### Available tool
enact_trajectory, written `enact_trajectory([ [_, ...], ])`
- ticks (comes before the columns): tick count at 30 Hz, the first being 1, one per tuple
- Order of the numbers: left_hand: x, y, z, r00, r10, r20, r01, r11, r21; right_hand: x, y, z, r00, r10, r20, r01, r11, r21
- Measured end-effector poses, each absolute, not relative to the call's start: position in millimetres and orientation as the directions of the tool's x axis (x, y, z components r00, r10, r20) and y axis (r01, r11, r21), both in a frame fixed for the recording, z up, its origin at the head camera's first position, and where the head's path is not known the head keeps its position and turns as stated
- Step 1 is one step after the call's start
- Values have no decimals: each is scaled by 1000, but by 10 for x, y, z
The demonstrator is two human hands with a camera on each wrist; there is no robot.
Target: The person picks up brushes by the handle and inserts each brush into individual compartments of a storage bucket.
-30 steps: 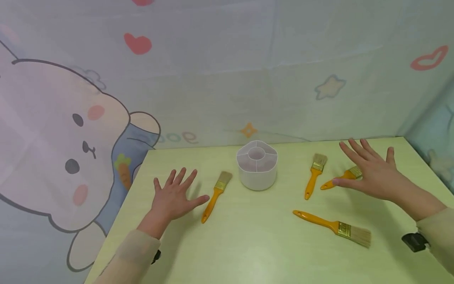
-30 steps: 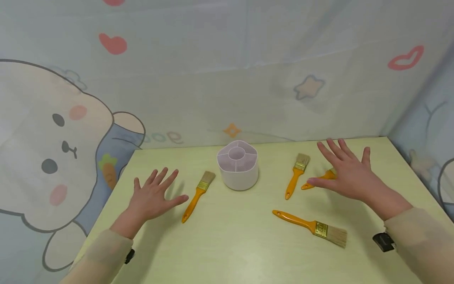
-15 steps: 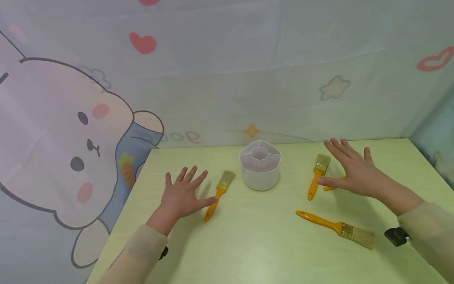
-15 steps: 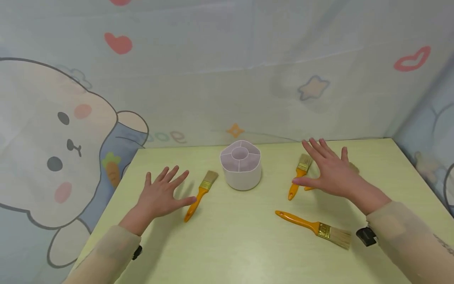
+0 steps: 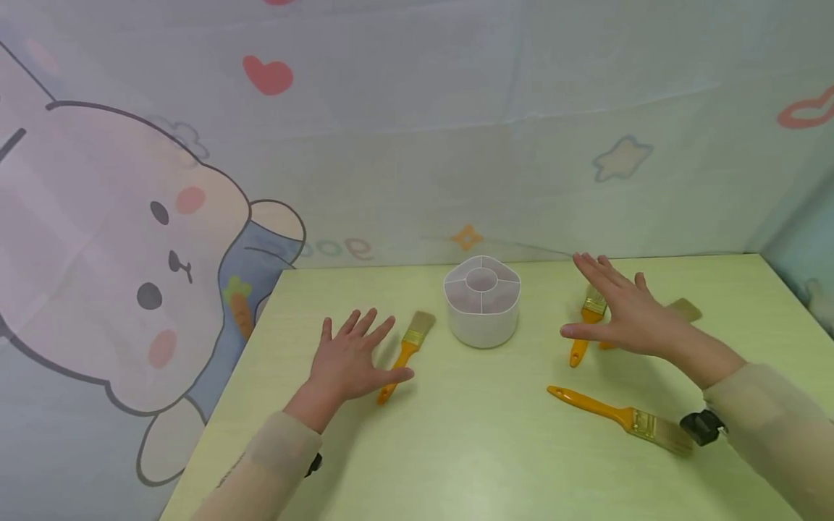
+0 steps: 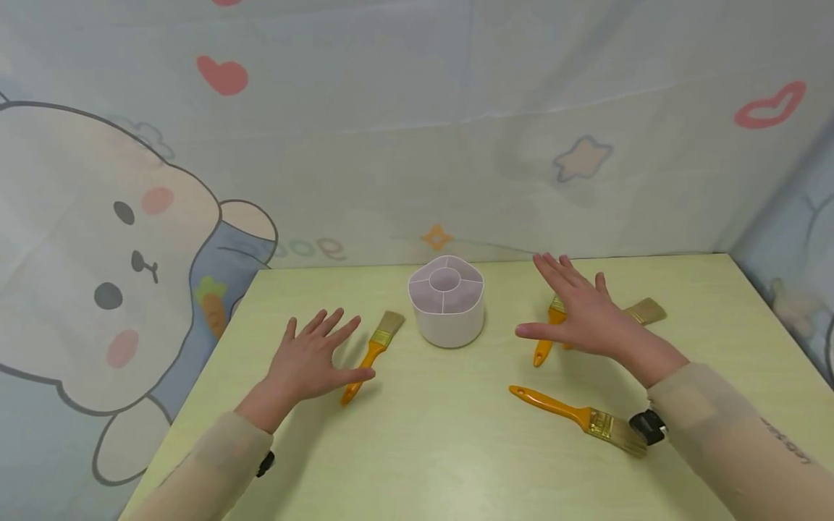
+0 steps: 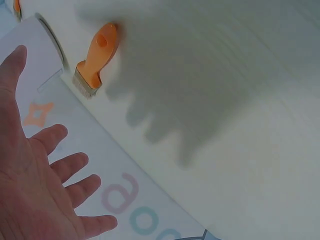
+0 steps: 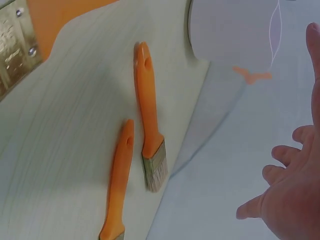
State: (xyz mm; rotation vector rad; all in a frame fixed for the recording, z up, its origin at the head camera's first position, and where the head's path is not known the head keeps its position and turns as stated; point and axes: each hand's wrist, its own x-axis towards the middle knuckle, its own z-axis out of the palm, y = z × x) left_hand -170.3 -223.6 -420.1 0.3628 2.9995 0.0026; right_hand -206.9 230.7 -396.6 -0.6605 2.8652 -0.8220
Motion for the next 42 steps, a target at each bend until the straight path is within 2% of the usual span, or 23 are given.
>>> enact_trajectory([
  [6, -1698, -2188, -4280, -966, 226, -128, 221, 974, 52, -2103, 2200, -3972, -894, -447, 30, -381, 725, -574],
  [14, -1729, -2121, -4386, -967, 197, -160, 195, 980, 26, -2160, 2093, -4031, -878, -477, 36, -388, 667, -636],
  [27, -1739, -2095, -4495, -970, 187, -153, 188, 982, 7, -2245, 1935, -4175, -892, -452, 25, -351, 657, -667],
  [42, -1771, -2075, -4649, -970, 196, -142, 197, 980, 12, -2361, 1742, -4322, -867, -497, 35, -307, 477, -824],
])
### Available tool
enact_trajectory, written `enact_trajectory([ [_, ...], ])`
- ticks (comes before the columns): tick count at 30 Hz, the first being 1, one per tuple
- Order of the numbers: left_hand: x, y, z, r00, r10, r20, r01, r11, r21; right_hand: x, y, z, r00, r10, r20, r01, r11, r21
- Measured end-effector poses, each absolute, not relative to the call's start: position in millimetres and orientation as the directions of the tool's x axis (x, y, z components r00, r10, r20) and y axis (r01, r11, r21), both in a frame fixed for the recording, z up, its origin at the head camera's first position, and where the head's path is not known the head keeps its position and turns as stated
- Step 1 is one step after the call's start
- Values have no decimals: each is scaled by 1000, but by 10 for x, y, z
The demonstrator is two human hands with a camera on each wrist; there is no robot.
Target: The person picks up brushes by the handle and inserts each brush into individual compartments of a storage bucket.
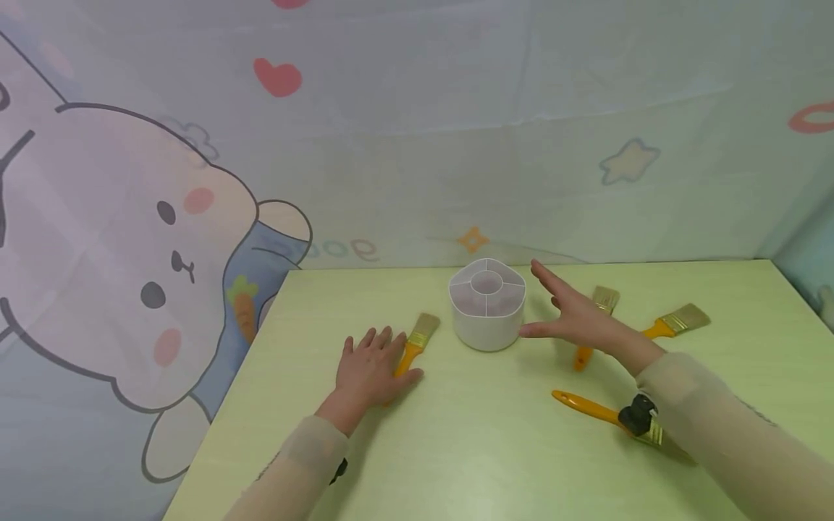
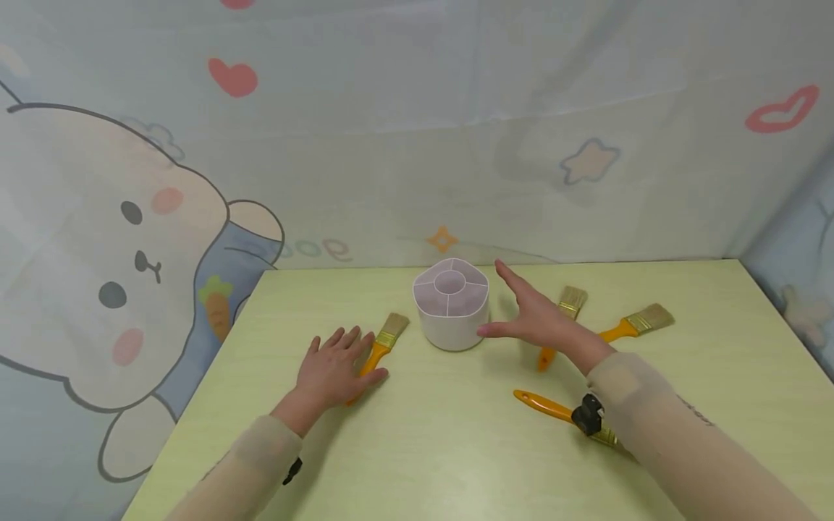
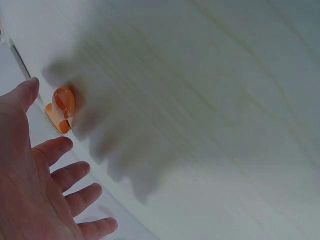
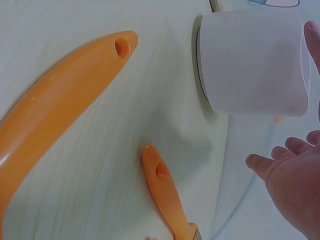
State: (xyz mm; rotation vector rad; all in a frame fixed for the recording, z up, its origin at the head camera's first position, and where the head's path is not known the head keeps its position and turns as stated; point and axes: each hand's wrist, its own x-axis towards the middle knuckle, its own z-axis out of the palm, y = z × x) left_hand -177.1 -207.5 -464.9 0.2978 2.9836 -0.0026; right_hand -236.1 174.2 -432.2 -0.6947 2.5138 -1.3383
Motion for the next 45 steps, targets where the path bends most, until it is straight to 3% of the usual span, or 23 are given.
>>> enact_trajectory([
  [24, -1786, -2065, -4714, -972, 207, -107, 210, 978, -13, -2529, 1498, -4471, -862, -503, 62, -286, 381, -879],
  [45, -1806, -2104, -4739, -968, 247, -51, 245, 968, 49, -2567, 1441, -4526, -867, -495, 59, -268, 361, -893],
])
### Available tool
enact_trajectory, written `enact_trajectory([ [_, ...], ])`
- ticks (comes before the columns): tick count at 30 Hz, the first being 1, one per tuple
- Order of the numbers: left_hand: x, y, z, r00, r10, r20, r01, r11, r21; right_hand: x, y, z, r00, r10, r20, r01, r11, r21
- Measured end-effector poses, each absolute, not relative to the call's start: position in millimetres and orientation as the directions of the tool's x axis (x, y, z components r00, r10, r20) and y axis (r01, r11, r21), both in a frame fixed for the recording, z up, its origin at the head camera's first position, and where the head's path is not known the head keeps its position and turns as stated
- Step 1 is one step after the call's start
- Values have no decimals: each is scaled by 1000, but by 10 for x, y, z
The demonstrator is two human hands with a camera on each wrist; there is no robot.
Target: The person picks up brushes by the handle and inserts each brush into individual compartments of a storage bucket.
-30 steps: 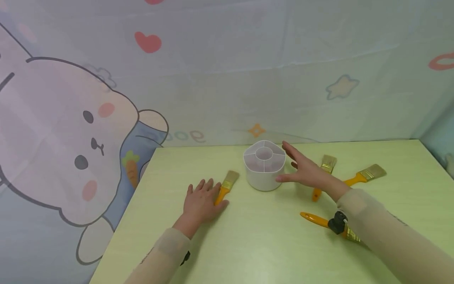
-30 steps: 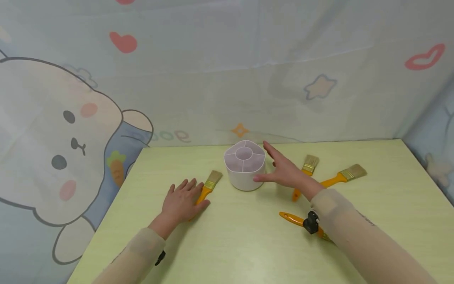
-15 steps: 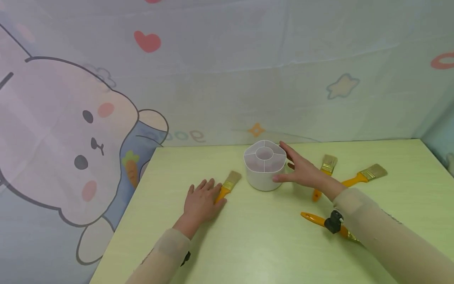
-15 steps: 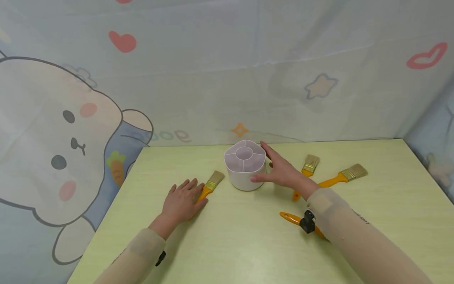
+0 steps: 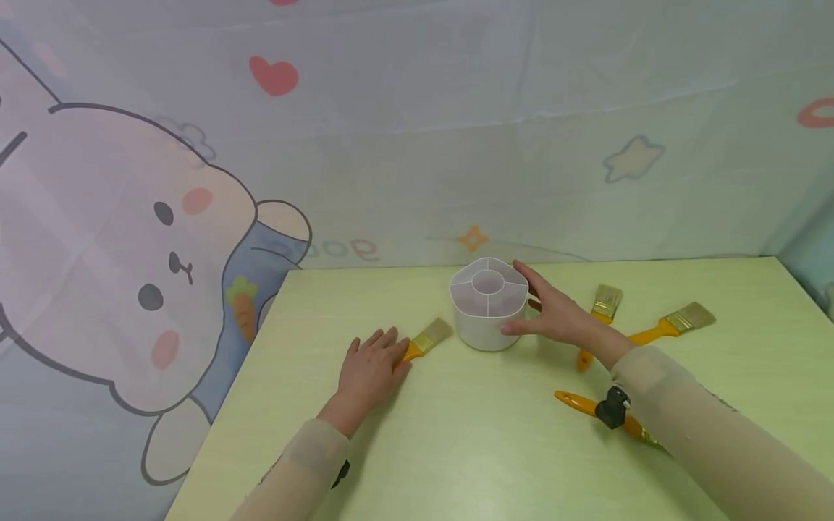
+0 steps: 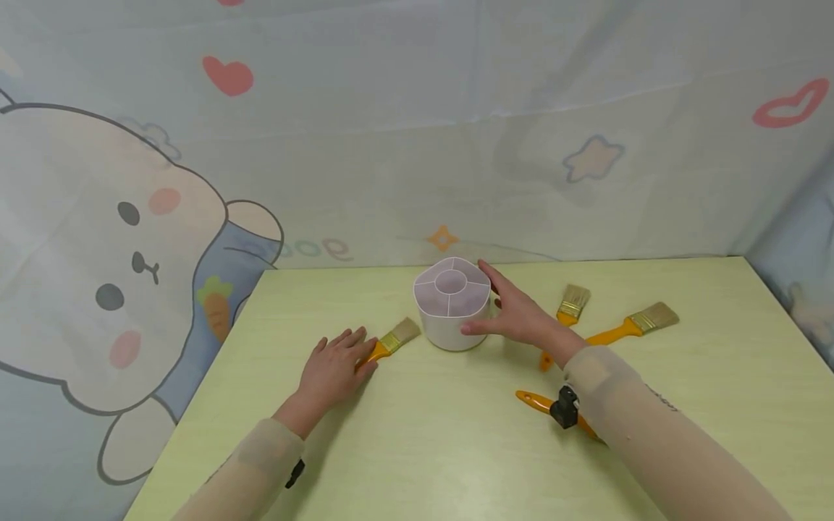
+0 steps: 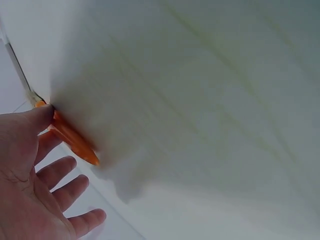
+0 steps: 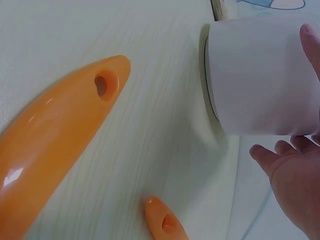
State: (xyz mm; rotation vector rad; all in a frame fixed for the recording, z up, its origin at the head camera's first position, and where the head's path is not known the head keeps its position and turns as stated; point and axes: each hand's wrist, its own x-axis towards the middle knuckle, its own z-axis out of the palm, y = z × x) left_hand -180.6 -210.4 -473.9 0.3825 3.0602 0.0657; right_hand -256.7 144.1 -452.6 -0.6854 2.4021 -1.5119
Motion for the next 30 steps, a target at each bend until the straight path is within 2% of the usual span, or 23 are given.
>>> enact_trajectory([
  [21, -1827, -2091, -4734, -970, 244, 11, 244, 965, 102, -2563, 1421, -4538, -872, -486, 61, -244, 323, -914],
  [30, -1853, -2077, -4765, -966, 255, 34, 257, 950, 175, -2583, 1425, -4570, -875, -481, 58, -237, 320, -917],
])
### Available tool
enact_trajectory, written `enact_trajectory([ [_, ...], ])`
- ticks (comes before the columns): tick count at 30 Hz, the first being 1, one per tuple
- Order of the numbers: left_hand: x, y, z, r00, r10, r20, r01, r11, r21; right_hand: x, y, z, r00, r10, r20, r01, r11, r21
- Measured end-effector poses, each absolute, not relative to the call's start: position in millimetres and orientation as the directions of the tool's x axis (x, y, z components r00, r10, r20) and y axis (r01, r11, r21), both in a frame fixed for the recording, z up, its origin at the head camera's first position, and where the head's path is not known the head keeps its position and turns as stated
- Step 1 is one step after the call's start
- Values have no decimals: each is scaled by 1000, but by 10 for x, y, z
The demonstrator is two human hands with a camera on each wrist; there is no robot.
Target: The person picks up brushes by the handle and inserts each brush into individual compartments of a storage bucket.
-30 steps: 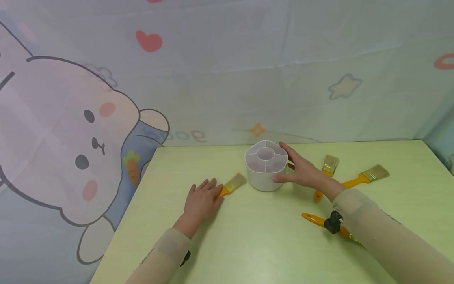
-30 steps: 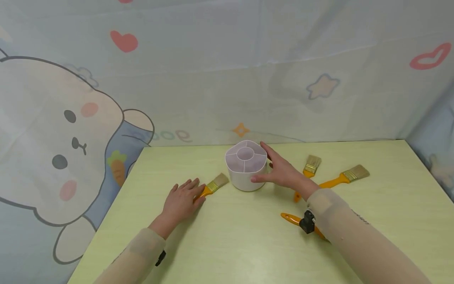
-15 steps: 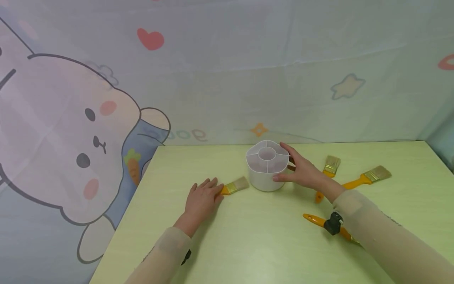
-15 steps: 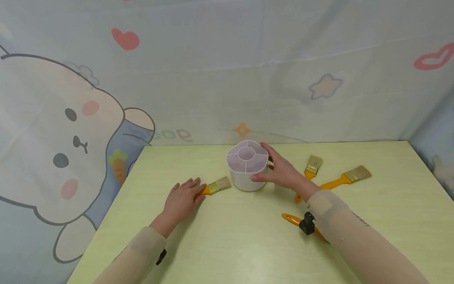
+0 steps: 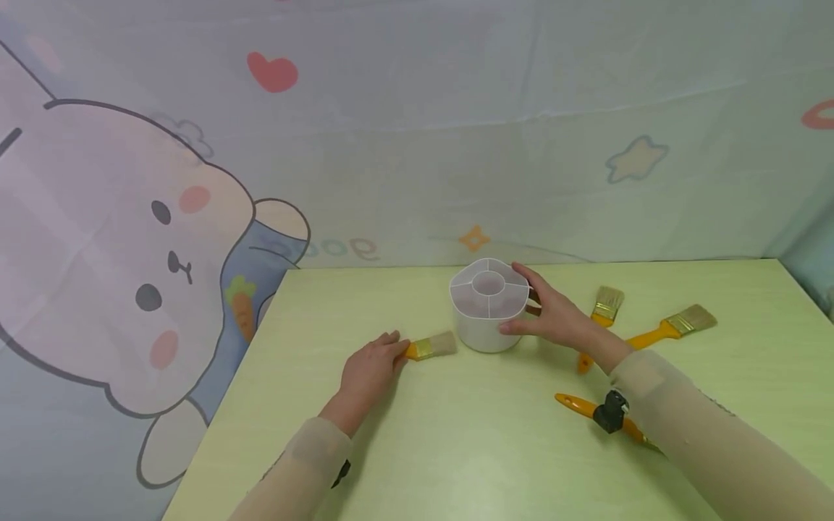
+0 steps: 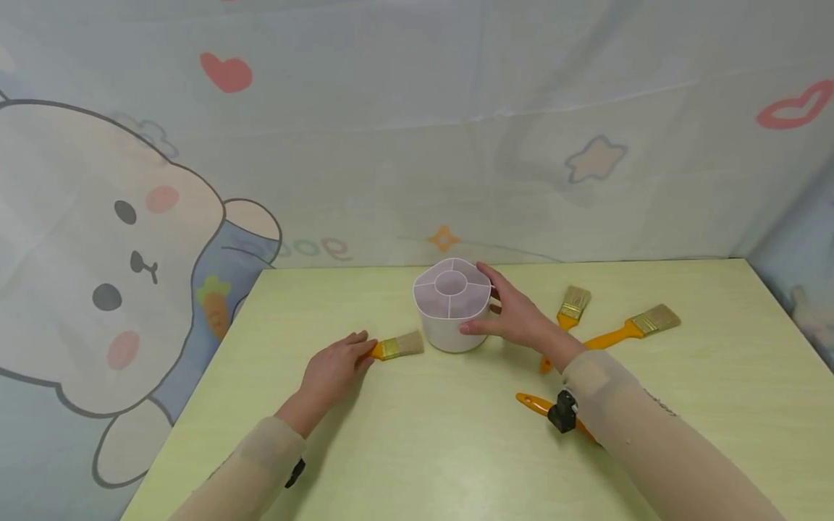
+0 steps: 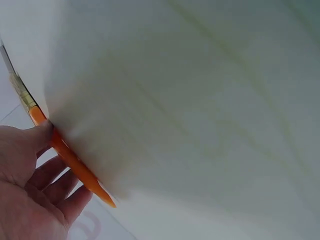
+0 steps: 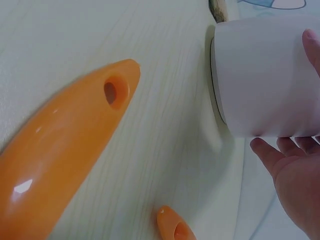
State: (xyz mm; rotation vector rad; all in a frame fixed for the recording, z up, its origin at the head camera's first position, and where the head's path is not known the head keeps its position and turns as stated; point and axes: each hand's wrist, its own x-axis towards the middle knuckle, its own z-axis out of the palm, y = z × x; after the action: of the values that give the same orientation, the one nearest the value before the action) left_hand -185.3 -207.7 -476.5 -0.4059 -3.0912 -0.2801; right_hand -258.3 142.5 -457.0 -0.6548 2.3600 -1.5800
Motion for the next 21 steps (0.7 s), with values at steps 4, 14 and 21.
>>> enact_trajectory([
  [4, -1836, -2084, -4768, -960, 271, 70, 279, 940, 196, -2581, 1426, -4568, -875, -480, 60, -236, 316, -919],
  [14, -1837, -2099, -4837, -937, 309, 160, 336, 924, 184, -2561, 1427, -4558, -877, -476, 68, -242, 316, -917],
  [21, -1830, -2088, -4846, -930, 305, 207, 346, 915, 207, -2559, 1434, -4573, -883, -467, 41, -219, 335, -916],
])
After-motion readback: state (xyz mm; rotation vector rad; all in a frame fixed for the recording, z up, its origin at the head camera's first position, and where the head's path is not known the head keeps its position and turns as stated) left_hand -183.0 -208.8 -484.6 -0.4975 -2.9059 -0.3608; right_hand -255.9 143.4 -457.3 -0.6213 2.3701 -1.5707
